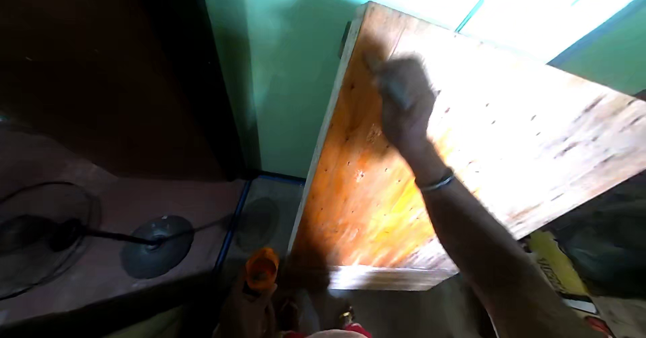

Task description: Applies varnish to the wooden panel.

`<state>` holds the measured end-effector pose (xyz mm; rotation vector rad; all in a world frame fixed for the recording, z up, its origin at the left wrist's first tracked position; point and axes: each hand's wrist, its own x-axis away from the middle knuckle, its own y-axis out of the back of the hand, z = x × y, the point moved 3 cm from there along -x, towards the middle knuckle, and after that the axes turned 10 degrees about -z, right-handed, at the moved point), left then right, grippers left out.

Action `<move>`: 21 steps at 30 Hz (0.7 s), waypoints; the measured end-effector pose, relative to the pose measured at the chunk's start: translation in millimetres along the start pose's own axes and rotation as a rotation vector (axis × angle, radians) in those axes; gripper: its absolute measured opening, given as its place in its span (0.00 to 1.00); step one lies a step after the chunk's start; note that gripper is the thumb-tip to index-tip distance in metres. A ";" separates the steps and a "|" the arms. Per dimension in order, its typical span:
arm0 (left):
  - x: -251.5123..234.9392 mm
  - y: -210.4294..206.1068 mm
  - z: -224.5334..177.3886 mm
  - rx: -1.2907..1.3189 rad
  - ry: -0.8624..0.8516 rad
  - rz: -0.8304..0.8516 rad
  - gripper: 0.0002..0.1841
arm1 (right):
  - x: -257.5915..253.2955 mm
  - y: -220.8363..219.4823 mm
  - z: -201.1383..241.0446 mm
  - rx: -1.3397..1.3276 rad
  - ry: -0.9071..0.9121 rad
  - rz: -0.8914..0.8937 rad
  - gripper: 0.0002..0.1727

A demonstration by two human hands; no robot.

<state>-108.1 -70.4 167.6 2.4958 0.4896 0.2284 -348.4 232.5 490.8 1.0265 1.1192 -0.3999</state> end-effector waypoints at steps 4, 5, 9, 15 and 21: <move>-0.8 1.6 5.4 0.009 -0.004 0.007 0.47 | 199.3 -32.4 14.8 -0.119 -0.180 0.521 0.21; -0.7 2.1 6.8 -0.002 -0.007 0.017 0.47 | 231.1 -36.4 16.7 -0.174 -0.192 0.632 0.20; -1.7 4.2 1.9 -0.091 -0.003 0.032 0.46 | 200.1 -10.0 -15.6 -0.241 -0.477 0.661 0.17; -3.5 -2.9 -1.0 -0.091 -0.046 0.040 0.47 | 5.0 74.7 -100.4 -0.011 -0.105 0.008 0.12; -2.6 -4.4 -12.9 -0.115 -0.105 0.031 0.47 | 130.7 54.8 -66.7 0.157 -0.079 0.177 0.16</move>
